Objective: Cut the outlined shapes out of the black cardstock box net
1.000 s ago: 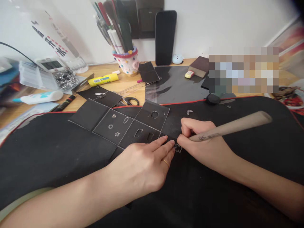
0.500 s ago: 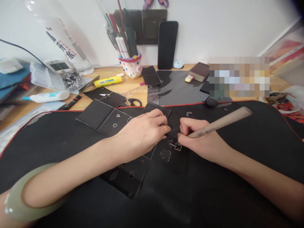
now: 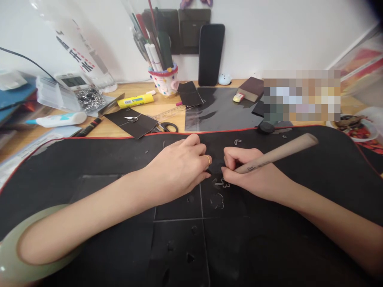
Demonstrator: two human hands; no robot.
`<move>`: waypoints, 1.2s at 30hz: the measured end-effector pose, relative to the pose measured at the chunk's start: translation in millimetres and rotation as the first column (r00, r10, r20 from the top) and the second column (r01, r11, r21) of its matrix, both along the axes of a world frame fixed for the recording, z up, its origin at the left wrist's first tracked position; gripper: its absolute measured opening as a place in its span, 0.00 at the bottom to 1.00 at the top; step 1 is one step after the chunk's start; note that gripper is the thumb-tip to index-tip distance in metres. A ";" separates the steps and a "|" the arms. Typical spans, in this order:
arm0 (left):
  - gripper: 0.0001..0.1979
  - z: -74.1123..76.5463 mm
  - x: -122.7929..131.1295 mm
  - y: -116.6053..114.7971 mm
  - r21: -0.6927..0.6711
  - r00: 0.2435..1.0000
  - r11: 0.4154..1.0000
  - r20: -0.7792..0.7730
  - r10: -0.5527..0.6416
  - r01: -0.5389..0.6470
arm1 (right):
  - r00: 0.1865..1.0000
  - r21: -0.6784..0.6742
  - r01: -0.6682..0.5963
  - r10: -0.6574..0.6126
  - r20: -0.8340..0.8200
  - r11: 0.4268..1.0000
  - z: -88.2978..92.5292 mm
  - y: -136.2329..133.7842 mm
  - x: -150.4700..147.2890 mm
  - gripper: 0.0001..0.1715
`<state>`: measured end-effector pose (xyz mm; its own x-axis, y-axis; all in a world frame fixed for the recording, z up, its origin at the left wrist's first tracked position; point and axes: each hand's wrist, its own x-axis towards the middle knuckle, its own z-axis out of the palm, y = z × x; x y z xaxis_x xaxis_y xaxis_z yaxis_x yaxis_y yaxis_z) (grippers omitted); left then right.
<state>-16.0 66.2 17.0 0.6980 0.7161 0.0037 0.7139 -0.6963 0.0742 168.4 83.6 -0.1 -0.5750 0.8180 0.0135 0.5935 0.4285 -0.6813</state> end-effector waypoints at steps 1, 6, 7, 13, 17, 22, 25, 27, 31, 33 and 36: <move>0.08 0.7 0.4 -0.9 0.007 1.000 1.000 0.013 -0.003 0.003 | 1.000 0.006 -0.011 0.011 -0.004 1.000 0.0 0.1 -0.1 0.15; 0.09 -5.0 1.1 -6.0 -0.049 0.974 0.994 0.210 -0.087 0.100 | 0.999 0.027 -0.035 0.036 -0.020 0.999 -0.6 -0.4 -0.6 0.14; 0.10 -7.6 0.7 -6.9 -0.083 0.966 0.989 0.238 -0.102 0.124 | 0.999 0.035 -0.027 0.028 -0.024 0.999 -1.1 -0.7 -0.6 0.14; 0.12 -18.0 -2.8 -7.8 -0.133 0.954 0.979 0.276 -0.112 0.154 | 0.997 0.059 0.021 -0.016 -0.072 0.998 -5.0 -3.4 0.4 0.15; 0.11 -17.3 -2.2 -8.0 -0.106 0.965 0.983 0.233 -0.120 0.148 | 0.997 0.066 0.024 -0.019 -0.074 0.998 -5.2 -4.5 0.7 0.15; 0.10 -15.7 -1.0 -10.0 -0.059 0.971 0.987 0.197 -0.136 0.150 | 0.997 0.083 0.054 -0.049 -0.058 0.995 -5.2 -5.2 0.3 0.15; 0.11 -15.8 -1.3 -10.5 -0.045 0.971 0.988 0.195 -0.138 0.149 | 0.997 0.092 0.065 -0.060 -0.054 0.994 -5.4 -6.0 0.4 0.15; 0.11 -16.1 -1.5 -10.4 -0.048 0.973 0.988 0.185 -0.137 0.148 | 0.996 0.092 0.078 -0.073 -0.058 0.993 -5.5 -6.7 0.4 0.15; 0.11 -15.8 -1.2 -10.5 -0.053 0.979 0.988 0.156 -0.133 0.143 | 0.994 0.092 0.097 -0.092 -0.059 0.991 -5.7 -7.4 0.8 0.16; 0.11 -15.2 -0.7 -10.7 -0.058 0.980 0.988 0.147 -0.134 0.144 | 0.994 0.089 0.102 -0.097 -0.055 0.991 -5.4 -7.5 0.9 0.16; 0.11 -14.4 -0.1 -10.9 -0.071 0.980 0.987 0.145 -0.134 0.145 | 0.992 0.075 0.114 -0.111 -0.053 0.991 -4.1 -8.5 0.2 0.17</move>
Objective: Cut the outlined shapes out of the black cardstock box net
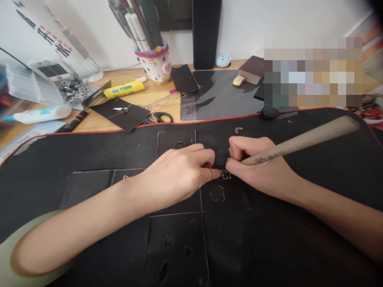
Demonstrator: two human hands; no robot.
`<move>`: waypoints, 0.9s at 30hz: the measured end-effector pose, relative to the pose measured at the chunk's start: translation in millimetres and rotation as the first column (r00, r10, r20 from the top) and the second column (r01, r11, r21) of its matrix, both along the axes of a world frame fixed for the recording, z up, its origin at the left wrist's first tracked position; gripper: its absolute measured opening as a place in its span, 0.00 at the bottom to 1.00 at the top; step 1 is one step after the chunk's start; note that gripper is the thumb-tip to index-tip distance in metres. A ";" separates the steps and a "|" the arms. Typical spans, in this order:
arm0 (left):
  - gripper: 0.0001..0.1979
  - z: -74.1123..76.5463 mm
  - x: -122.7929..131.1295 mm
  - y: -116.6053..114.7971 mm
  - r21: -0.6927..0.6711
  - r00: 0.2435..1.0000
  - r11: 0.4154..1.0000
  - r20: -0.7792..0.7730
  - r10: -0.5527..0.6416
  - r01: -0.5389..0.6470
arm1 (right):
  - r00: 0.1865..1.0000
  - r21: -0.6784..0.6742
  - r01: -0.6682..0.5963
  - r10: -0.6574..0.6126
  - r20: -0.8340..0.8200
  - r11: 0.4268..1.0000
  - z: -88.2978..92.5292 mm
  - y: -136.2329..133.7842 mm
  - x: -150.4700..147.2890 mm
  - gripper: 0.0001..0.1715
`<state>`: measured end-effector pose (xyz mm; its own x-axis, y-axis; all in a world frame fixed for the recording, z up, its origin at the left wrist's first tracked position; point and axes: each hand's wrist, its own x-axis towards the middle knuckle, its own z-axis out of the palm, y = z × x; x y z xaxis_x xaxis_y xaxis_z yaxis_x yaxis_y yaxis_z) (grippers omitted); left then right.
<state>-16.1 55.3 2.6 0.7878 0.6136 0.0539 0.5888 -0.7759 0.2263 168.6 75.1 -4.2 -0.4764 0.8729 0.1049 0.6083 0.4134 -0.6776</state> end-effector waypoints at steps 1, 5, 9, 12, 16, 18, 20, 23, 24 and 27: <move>0.11 0.2 0.1 0.0 -0.002 1.000 1.000 0.000 -0.003 0.003 | 1.000 -0.009 0.011 -0.011 -0.005 1.000 0.5 -0.7 -0.7 0.17; 0.11 0.3 0.5 0.1 0.010 1.000 1.000 0.001 -0.014 0.014 | 0.995 -0.031 0.101 -0.102 -0.021 0.994 1.6 -4.8 -5.5 0.18; 0.11 -0.2 0.7 0.1 0.022 1.000 1.000 0.019 0.006 -0.006 | 0.986 0.005 0.165 -0.165 -0.010 0.986 0.5 -9.4 -8.8 0.18; 0.11 -1.1 0.6 -0.4 0.030 0.999 0.999 0.036 0.013 -0.015 | 0.982 0.018 0.187 -0.187 -0.001 0.982 0.0 -13.0 -8.8 0.18; 0.10 -1.8 0.6 -1.8 0.034 1.000 0.999 0.026 -0.002 0.001 | 0.973 0.016 0.232 -0.232 0.009 0.973 0.3 -18.2 -7.7 0.19; 0.10 -1.5 0.9 -2.4 0.038 1.000 0.999 0.014 -0.008 0.008 | 0.970 0.023 0.242 -0.242 0.005 0.970 0.5 -20.1 -7.3 0.19; 0.10 -0.9 1.4 -2.8 0.037 1.000 0.999 0.006 -0.006 0.005 | 0.970 0.030 0.242 -0.242 -0.001 0.970 0.6 -21.0 -7.3 0.19; 0.10 0.2 1.9 -3.5 0.035 1.000 0.999 -0.001 0.001 -0.001 | 0.968 0.028 0.249 -0.249 -0.005 0.968 0.9 -21.0 -7.7 0.19; 0.10 0.6 2.0 -3.8 0.035 1.000 0.999 -0.004 0.003 -0.003 | 0.968 0.026 0.251 -0.251 -0.006 0.968 0.9 -20.8 -7.7 0.19; 0.11 1.1 2.1 -4.4 0.040 1.000 0.999 -0.011 0.004 -0.004 | 0.969 0.029 0.246 -0.246 -0.015 0.969 0.6 -20.5 -7.6 0.19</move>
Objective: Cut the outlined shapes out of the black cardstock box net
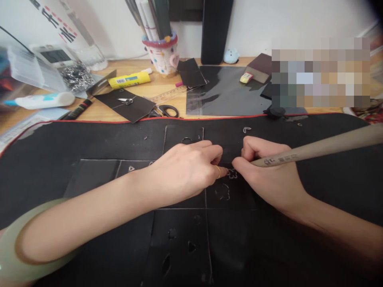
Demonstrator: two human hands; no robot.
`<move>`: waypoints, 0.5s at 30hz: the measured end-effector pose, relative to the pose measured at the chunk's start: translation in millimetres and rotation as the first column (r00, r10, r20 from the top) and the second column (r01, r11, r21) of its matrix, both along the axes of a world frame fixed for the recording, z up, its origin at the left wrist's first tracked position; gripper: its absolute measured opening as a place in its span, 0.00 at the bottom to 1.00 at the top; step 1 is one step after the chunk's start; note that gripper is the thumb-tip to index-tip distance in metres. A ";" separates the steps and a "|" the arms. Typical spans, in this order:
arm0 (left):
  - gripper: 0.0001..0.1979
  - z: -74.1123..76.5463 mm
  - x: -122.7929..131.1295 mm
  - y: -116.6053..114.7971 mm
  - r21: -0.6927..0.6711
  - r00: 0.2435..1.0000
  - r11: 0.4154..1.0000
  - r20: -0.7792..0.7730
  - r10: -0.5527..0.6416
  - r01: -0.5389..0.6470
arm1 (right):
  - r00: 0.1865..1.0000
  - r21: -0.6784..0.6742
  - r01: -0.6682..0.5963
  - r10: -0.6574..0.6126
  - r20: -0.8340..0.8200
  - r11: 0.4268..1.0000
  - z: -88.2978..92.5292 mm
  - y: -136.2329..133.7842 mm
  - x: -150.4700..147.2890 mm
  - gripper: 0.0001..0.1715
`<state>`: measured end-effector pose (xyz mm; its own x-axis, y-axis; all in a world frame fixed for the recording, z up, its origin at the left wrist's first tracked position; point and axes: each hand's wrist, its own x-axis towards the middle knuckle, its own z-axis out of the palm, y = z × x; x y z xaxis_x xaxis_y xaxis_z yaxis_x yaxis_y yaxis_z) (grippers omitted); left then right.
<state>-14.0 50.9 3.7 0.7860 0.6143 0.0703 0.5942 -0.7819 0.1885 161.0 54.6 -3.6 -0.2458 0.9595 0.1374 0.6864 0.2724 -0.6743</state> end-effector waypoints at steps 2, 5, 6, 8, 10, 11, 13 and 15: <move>0.11 0.0 -0.1 0.0 0.001 1.000 1.000 -0.002 -0.003 0.003 | 1.000 0.007 -0.002 0.002 -0.004 1.000 -0.3 -0.1 0.3 0.19; 0.11 -0.1 -0.2 0.2 -0.001 1.000 1.000 -0.001 -0.004 0.004 | 1.000 0.002 -0.007 0.007 -0.009 1.000 -0.4 -0.5 0.7 0.20; 0.11 -0.1 -0.2 0.3 -0.002 1.000 1.000 0.000 -0.005 0.005 | 1.000 -0.002 -0.008 0.008 -0.012 1.000 -0.4 -0.6 0.9 0.20; 0.11 0.0 -0.2 0.3 -0.007 1.000 1.000 0.000 -0.004 0.004 | 1.000 -0.014 -0.010 0.010 -0.019 1.000 -0.1 -0.6 1.1 0.20; 0.11 0.3 0.0 0.1 -0.013 1.000 1.000 -0.003 -0.003 0.003 | 1.000 -0.022 -0.013 0.012 -0.018 1.000 0.3 -0.5 1.2 0.20; 0.11 0.4 0.1 0.0 -0.012 1.000 1.000 -0.007 -0.001 0.001 | 1.000 -0.025 -0.013 0.013 -0.015 1.000 0.4 -0.4 1.2 0.20; 0.11 0.4 0.4 -0.3 -0.006 1.000 1.000 -0.013 0.002 -0.002 | 1.000 -0.024 -0.012 0.012 -0.008 1.000 0.5 -0.3 1.0 0.20; 0.11 0.1 0.6 -0.3 0.005 1.000 1.000 -0.018 0.004 -0.004 | 1.000 -0.017 -0.011 0.011 -0.004 1.000 0.5 -0.4 0.6 0.20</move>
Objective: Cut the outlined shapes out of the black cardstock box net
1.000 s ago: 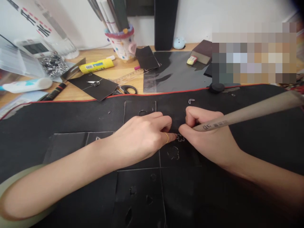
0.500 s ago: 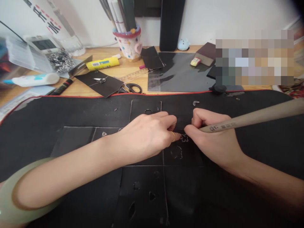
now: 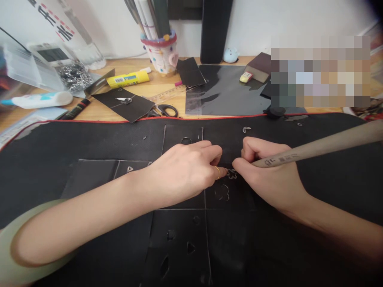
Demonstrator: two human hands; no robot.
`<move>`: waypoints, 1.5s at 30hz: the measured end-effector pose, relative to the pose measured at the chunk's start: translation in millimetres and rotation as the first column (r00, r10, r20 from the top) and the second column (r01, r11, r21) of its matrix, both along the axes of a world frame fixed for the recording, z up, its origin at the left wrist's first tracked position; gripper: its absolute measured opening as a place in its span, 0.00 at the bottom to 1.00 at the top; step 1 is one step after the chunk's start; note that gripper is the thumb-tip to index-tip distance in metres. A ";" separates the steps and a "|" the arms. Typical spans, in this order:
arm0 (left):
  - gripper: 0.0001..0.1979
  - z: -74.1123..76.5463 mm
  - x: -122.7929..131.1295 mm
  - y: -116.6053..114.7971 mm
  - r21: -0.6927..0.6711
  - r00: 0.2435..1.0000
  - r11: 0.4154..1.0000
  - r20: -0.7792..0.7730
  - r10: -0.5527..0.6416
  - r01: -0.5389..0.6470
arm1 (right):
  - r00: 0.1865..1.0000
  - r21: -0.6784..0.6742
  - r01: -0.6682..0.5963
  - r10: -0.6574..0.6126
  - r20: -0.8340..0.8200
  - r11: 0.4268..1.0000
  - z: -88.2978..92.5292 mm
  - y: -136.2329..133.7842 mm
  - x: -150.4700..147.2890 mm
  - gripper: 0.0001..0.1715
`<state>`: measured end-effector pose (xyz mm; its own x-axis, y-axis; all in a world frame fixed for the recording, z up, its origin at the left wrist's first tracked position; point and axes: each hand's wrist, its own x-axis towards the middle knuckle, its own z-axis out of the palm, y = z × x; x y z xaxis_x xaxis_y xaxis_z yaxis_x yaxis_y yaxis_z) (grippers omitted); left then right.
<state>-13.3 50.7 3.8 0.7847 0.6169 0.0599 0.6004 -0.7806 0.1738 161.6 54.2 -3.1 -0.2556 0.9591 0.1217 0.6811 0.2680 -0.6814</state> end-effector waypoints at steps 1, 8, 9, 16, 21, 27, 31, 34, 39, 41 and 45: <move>0.11 -0.2 0.1 0.1 0.005 1.000 1.000 -0.002 -0.001 0.001 | 1.000 0.002 -0.001 0.001 0.000 1.000 -0.1 0.1 -0.1 0.20; 0.13 3.9 5.5 -7.2 0.017 0.999 1.000 -0.043 0.019 -0.018 | 0.993 -0.072 -0.109 0.111 0.025 0.991 2.3 11.2 5.0 0.18; 0.15 5.3 7.2 -10.5 0.016 0.998 1.000 -0.049 0.026 -0.025 | 0.987 -0.089 -0.154 0.158 0.034 0.984 3.1 14.4 6.8 0.18; 0.16 9.5 17.5 -36.3 0.153 0.994 0.988 -0.107 0.031 -0.014 | 0.906 -0.188 -0.418 0.423 -0.014 0.889 7.8 30.6 19.9 0.15; 0.14 7.9 19.9 -44.4 0.237 0.994 0.968 -0.091 -0.066 0.086 | 0.879 -0.262 -0.475 0.465 -0.101 0.840 10.1 34.6 23.9 0.13; 0.23 16.1 15.8 -34.4 0.293 0.989 0.945 -0.043 -0.140 0.146 | 0.896 -0.160 -0.443 0.429 -0.114 0.882 12.1 38.9 27.7 0.14; 0.21 15.3 9.4 -25.2 0.330 0.991 0.935 -0.063 -0.117 0.131 | 0.955 0.032 -0.196 0.198 -0.222 0.980 13.1 43.9 33.5 0.16; 0.20 14.2 7.3 -24.4 0.306 0.990 0.943 -0.099 -0.103 0.129 | 0.961 0.023 -0.127 0.129 -0.246 0.992 16.7 46.1 36.1 0.16; 0.16 10.3 8.4 -29.7 0.231 0.984 0.965 -0.157 -0.086 0.121 | 0.977 -0.114 -0.181 0.165 -0.135 0.977 24.7 39.9 33.6 0.14; 0.17 4.2 10.1 -30.7 0.263 0.991 0.962 -0.123 -0.045 0.076 | 0.974 -0.156 -0.211 0.194 -0.120 0.965 22.5 36.0 32.2 0.12; 0.19 -8.1 13.9 -30.0 0.274 0.995 0.961 -0.095 -0.021 0.046 | 0.940 -0.190 -0.325 0.295 -0.173 0.926 7.2 33.1 33.2 0.12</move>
<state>0.5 20.7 -4.3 0.8146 0.5599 0.1516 0.5765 -0.8104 -0.1048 194.8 87.3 4.1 -0.5395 0.8417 -0.0199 0.4815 0.2891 -0.8274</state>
